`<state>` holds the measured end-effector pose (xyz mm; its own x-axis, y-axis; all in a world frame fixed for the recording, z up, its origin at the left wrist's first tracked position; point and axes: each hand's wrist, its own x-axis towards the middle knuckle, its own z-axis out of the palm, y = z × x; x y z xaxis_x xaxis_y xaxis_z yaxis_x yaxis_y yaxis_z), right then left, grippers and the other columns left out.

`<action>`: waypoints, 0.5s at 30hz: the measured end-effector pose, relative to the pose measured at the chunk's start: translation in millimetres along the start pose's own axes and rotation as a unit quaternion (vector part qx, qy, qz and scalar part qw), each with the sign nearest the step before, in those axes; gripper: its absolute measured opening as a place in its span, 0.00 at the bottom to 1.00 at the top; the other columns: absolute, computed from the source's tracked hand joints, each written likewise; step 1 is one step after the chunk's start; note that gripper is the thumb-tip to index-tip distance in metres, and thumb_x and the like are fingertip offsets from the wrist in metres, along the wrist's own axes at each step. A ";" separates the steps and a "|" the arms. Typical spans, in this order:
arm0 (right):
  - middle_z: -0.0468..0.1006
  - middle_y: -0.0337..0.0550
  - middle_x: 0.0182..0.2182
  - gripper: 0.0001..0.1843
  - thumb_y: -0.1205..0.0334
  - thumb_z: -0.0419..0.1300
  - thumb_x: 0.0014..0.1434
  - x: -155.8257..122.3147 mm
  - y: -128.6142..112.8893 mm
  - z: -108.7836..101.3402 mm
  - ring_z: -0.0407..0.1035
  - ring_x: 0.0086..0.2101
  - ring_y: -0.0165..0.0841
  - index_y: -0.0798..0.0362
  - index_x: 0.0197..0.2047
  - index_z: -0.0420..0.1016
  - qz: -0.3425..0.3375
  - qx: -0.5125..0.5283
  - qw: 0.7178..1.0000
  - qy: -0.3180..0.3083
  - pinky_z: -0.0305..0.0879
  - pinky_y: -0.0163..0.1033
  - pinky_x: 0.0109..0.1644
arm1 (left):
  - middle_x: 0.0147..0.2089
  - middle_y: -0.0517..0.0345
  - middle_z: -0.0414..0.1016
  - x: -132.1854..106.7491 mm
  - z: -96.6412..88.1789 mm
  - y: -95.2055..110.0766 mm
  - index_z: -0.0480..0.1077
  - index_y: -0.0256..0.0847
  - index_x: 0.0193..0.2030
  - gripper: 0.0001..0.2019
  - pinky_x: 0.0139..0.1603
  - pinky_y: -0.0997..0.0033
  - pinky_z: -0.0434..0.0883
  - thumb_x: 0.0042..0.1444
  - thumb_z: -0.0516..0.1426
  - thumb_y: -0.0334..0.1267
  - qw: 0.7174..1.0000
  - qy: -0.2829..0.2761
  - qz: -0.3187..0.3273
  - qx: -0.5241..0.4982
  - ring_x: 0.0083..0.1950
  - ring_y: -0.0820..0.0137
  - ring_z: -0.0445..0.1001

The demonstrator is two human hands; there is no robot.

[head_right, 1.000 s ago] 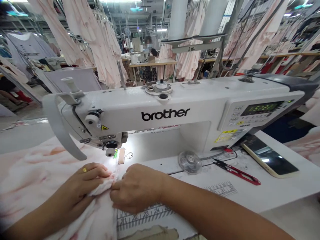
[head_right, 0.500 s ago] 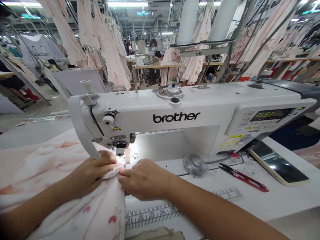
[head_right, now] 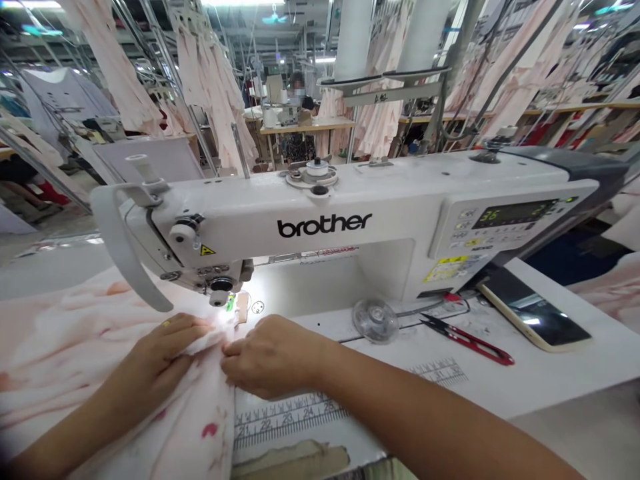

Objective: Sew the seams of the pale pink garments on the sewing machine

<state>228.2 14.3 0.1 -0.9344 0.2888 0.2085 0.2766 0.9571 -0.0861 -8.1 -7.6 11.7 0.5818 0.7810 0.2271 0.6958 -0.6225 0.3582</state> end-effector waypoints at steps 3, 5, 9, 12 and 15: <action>0.78 0.37 0.39 0.09 0.60 0.51 0.69 -0.6 1.0 -0.6 0.66 0.27 0.28 0.53 0.43 0.71 0.003 0.007 1.000 0.002 0.47 0.40 0.27 | 0.36 0.56 0.71 -1.5 2.4 -2.2 0.72 0.41 0.44 0.18 0.43 0.65 0.68 0.56 0.46 0.23 1.000 0.007 0.022 -0.001 0.42 0.64 0.68; 0.78 0.37 0.40 0.10 0.60 0.51 0.69 -1.2 1.5 -0.8 0.67 0.28 0.29 0.53 0.44 0.72 0.001 0.016 1.000 0.004 0.48 0.40 0.28 | 0.37 0.56 0.70 -1.9 3.6 -2.2 0.71 0.42 0.48 0.20 0.46 0.63 0.66 0.55 0.46 0.21 0.999 0.004 0.048 0.017 0.42 0.64 0.66; 0.79 0.38 0.39 0.11 0.60 0.50 0.69 -3.6 3.5 0.6 0.67 0.29 0.29 0.53 0.46 0.72 -0.006 0.042 0.999 0.011 0.51 0.38 0.30 | 0.48 0.52 0.70 -1.1 4.5 0.5 0.70 0.41 0.51 0.20 0.53 0.58 0.64 0.57 0.47 0.21 0.995 -0.001 0.081 0.061 0.50 0.62 0.65; 0.79 0.39 0.38 0.12 0.60 0.49 0.70 -5.1 5.7 2.1 0.68 0.30 0.29 0.53 0.45 0.72 -0.011 0.058 0.998 0.015 0.52 0.37 0.32 | 0.53 0.53 0.71 -0.7 4.9 1.7 0.69 0.41 0.52 0.20 0.56 0.59 0.63 0.59 0.47 0.21 0.993 0.010 0.101 0.066 0.55 0.62 0.65; 0.78 0.38 0.34 0.13 0.59 0.50 0.70 -3.8 7.0 1.4 0.68 0.30 0.29 0.53 0.40 0.73 0.000 0.062 0.998 0.027 0.54 0.38 0.33 | 0.51 0.53 0.74 -0.6 5.9 2.2 0.70 0.39 0.51 0.18 0.55 0.60 0.65 0.59 0.46 0.21 0.990 0.030 0.117 0.076 0.52 0.64 0.68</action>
<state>233.4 19.8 -2.6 -0.9205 0.2922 0.2596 0.2430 0.9480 -0.2056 -4.4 -9.8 7.0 0.7120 0.6131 0.3422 0.6026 -0.7837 0.1505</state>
